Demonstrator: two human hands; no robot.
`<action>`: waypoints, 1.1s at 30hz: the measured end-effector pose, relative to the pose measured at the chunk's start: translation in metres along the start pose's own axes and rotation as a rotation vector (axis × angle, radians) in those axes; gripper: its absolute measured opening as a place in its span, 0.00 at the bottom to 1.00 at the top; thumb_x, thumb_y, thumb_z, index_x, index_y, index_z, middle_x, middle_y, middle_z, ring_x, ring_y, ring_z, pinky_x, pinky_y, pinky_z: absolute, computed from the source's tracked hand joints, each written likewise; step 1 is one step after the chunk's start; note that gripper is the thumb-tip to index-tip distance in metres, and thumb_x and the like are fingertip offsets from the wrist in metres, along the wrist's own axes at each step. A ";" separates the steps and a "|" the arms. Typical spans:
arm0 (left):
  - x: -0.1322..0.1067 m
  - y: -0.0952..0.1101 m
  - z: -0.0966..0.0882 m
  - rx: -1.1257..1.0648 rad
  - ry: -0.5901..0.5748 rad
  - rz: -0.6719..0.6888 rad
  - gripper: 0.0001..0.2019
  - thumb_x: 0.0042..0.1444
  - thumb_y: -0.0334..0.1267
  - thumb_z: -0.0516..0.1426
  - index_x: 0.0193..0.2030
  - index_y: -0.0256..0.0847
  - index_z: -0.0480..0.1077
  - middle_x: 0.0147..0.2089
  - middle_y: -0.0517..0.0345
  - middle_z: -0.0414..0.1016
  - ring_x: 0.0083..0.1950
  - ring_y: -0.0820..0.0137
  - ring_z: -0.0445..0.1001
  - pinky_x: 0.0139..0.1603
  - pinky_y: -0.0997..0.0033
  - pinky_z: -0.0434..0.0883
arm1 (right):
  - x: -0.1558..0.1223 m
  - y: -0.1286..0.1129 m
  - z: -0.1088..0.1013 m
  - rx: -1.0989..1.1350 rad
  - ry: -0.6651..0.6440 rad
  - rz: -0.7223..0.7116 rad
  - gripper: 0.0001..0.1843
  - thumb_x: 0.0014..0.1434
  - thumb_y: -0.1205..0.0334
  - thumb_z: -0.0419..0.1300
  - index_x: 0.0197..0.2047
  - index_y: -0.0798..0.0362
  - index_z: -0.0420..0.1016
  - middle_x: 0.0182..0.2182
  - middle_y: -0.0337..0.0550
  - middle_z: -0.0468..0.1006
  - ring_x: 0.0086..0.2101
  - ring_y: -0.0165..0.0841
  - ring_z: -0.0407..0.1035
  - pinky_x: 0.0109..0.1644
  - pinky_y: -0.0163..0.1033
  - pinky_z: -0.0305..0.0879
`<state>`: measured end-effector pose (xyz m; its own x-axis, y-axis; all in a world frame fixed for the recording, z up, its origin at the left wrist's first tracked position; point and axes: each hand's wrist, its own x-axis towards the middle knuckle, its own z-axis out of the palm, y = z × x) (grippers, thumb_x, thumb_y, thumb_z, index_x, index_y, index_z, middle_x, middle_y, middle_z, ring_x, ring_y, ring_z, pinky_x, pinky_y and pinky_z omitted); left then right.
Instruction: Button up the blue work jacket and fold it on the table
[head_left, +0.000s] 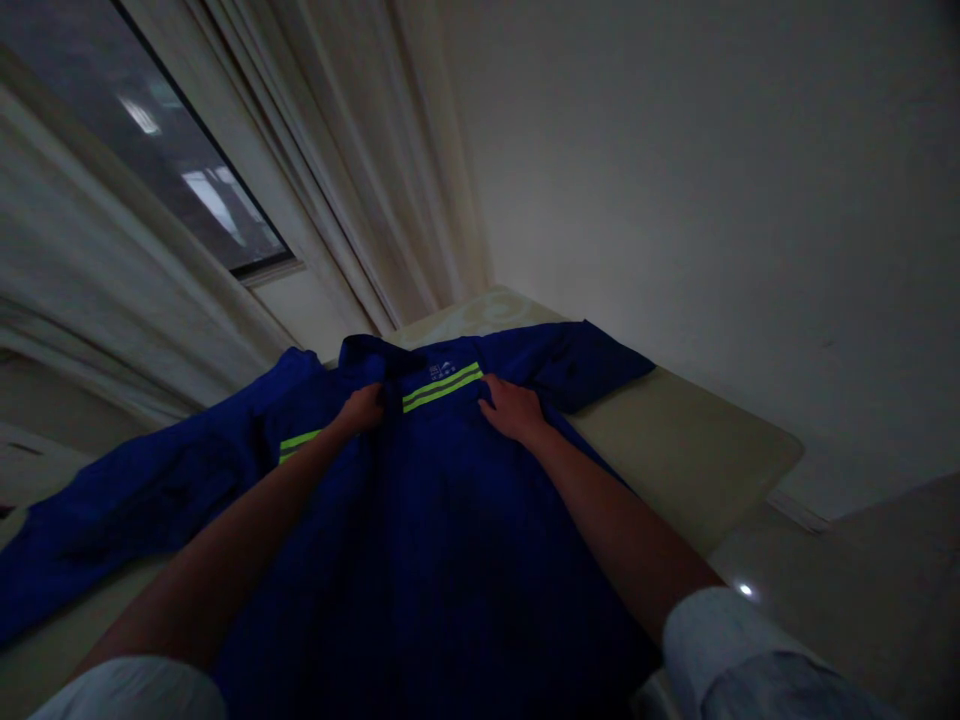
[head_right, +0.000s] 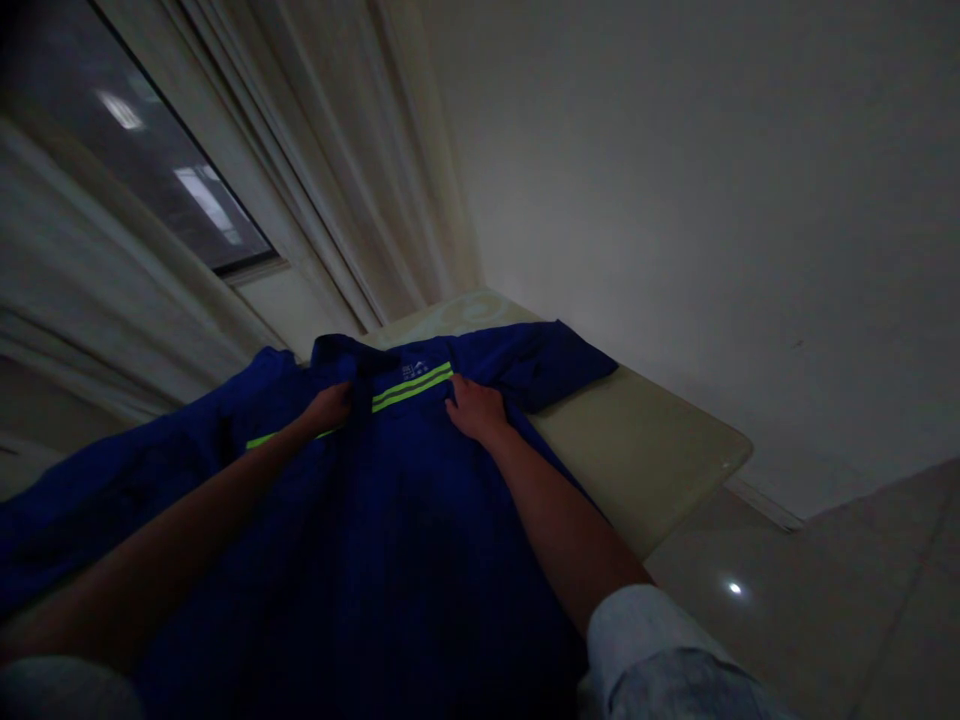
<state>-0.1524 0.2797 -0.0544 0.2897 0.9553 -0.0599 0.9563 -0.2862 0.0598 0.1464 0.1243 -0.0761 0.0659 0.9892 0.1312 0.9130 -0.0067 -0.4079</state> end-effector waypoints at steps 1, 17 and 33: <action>0.000 0.000 0.000 0.009 -0.003 0.000 0.13 0.56 0.30 0.56 0.47 0.39 0.77 0.49 0.42 0.83 0.51 0.55 0.82 0.45 0.68 0.74 | 0.000 0.000 0.000 0.002 0.002 -0.001 0.24 0.72 0.52 0.54 0.68 0.49 0.63 0.59 0.50 0.79 0.53 0.46 0.77 0.53 0.48 0.71; -0.037 0.001 -0.006 -0.023 -0.022 0.111 0.13 0.55 0.29 0.55 0.43 0.41 0.79 0.45 0.49 0.83 0.47 0.58 0.81 0.47 0.68 0.72 | 0.003 0.003 0.001 -0.007 -0.002 0.014 0.25 0.72 0.51 0.54 0.69 0.46 0.63 0.58 0.49 0.80 0.53 0.46 0.77 0.53 0.48 0.70; -0.075 0.010 0.010 -0.023 0.079 0.151 0.12 0.62 0.32 0.55 0.48 0.40 0.77 0.50 0.44 0.81 0.52 0.57 0.80 0.50 0.66 0.72 | 0.002 0.004 0.000 0.010 0.017 0.015 0.24 0.71 0.51 0.56 0.67 0.48 0.66 0.51 0.48 0.83 0.47 0.43 0.78 0.49 0.43 0.69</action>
<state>-0.1644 0.2048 -0.0597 0.4248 0.9048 0.0295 0.9008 -0.4258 0.0849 0.1507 0.1261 -0.0772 0.0864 0.9863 0.1408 0.9077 -0.0197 -0.4192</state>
